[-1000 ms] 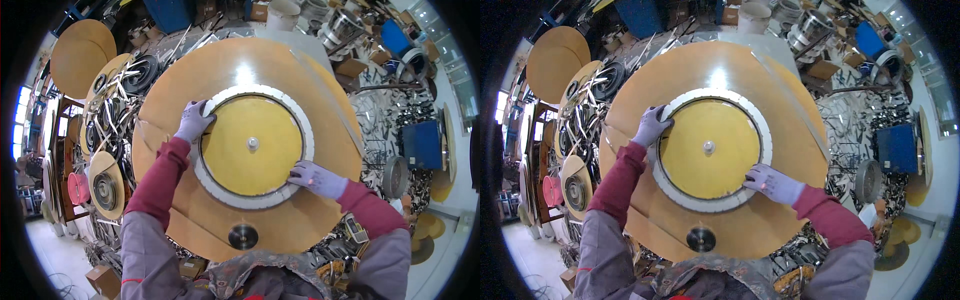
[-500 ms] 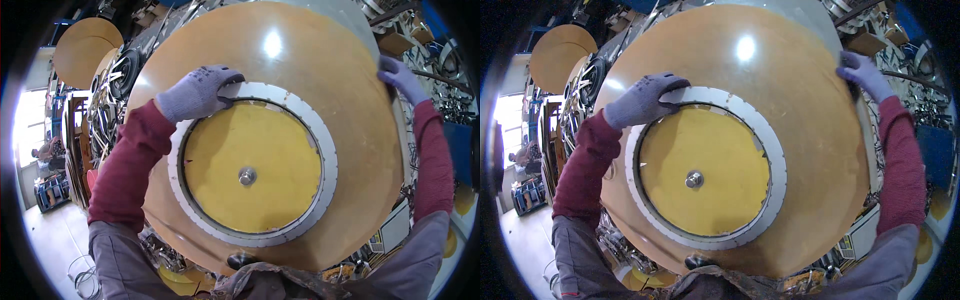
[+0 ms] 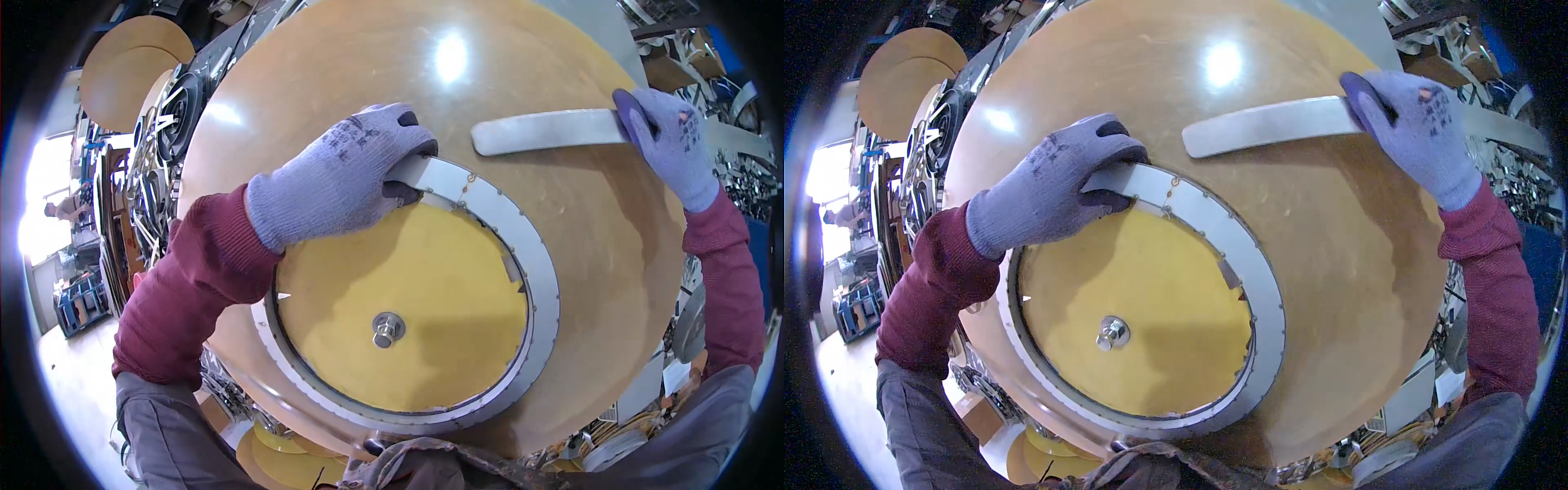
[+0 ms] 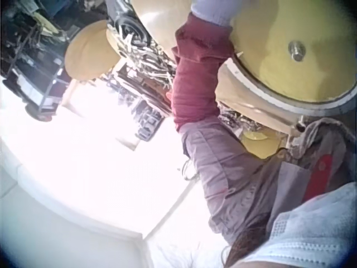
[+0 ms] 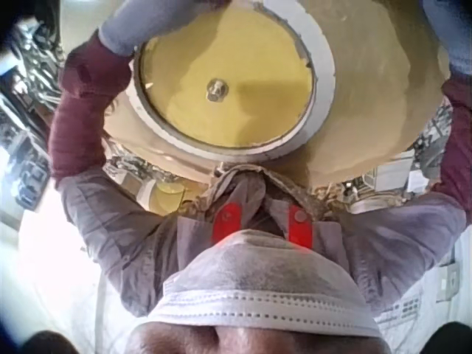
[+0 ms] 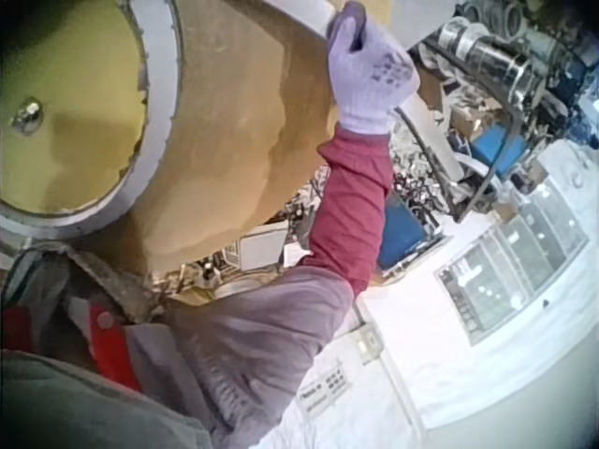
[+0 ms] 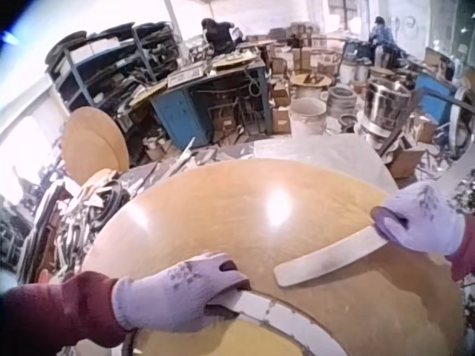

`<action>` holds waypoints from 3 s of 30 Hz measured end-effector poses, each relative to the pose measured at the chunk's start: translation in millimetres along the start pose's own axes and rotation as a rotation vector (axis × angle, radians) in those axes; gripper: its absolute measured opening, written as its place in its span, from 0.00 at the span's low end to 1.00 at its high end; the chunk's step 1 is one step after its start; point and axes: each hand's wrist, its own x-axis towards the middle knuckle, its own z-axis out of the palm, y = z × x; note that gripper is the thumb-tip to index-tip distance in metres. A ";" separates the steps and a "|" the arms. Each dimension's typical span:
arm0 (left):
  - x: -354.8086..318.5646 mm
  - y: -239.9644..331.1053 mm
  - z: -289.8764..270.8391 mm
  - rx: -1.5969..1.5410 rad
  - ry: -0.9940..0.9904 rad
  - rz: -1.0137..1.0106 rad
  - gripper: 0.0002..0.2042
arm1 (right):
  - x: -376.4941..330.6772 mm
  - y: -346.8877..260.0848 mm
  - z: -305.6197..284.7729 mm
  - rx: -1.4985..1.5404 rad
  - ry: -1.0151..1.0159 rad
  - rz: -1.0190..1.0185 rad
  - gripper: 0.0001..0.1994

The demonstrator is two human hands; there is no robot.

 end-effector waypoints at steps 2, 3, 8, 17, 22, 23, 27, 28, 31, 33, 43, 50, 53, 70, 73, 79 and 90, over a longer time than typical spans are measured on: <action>2.5 -1.0 -0.4 0.006 0.017 0.016 0.21 | 6.4 4.5 13.3 -0.059 0.101 -0.180 0.07; 0.7 -0.8 -0.8 -0.007 0.014 0.006 0.21 | 14.5 1.4 15.0 -0.080 0.094 -0.235 0.07; 0.5 -6.0 -0.8 -0.050 0.025 -0.002 0.22 | 38.6 -9.6 21.7 -0.125 0.046 -0.361 0.08; -2.3 -5.9 2.3 0.014 0.077 -0.017 0.23 | 57.9 0.7 23.8 -0.134 -0.026 -0.497 0.10; -9.3 0.8 1.0 0.145 0.066 -0.075 0.23 | 52.6 -17.1 36.2 0.013 -0.078 -0.428 0.10; -9.1 0.5 2.4 0.182 0.086 -0.068 0.23 | 49.8 -19.5 40.1 0.028 -0.074 -0.427 0.10; -6.7 -1.6 -2.7 0.124 -0.001 -0.055 0.22 | 55.1 -24.6 54.9 0.042 -0.069 -0.483 0.11; -2.9 -3.9 -5.5 0.084 -0.040 -0.060 0.21 | 55.4 -22.9 55.8 0.049 -0.085 -0.469 0.12; 0.6 -7.8 -5.5 0.030 -0.064 -0.047 0.19 | 59.3 -32.3 51.0 0.086 -0.070 -0.399 0.11; 4.0 -6.3 -3.5 0.029 -0.076 -0.053 0.18 | 56.1 -37.2 43.8 0.114 -0.090 -0.349 0.10; 28.8 -7.6 -17.4 -0.013 -0.406 -0.249 0.23 | -113.2 -60.5 -29.1 0.172 -0.128 0.276 0.07; 25.7 -10.3 -19.8 -0.225 -0.393 -0.344 0.19 | -203.3 -104.4 -52.0 0.174 -0.118 0.598 0.06; 26.6 -5.6 -22.6 -0.202 -0.374 -0.312 0.18 | -237.3 -120.0 -57.9 0.188 -0.121 0.681 0.07; -7.7 -45.3 -17.3 -0.193 -0.166 -0.292 0.27 | -254.4 -211.6 -7.5 0.035 -0.016 0.742 0.09; -27.9 -54.8 -12.3 -0.307 -0.142 -0.357 0.27 | -224.1 -169.8 -9.5 0.116 0.019 0.681 0.12; -106.6 -58.7 -11.3 -0.398 0.003 -0.619 0.27 | -176.8 -205.4 -13.1 0.111 -0.056 0.715 0.15; -174.9 -36.3 -2.3 -0.700 0.118 -0.791 0.28 | -71.2 -213.8 -38.0 0.876 -0.348 0.910 0.29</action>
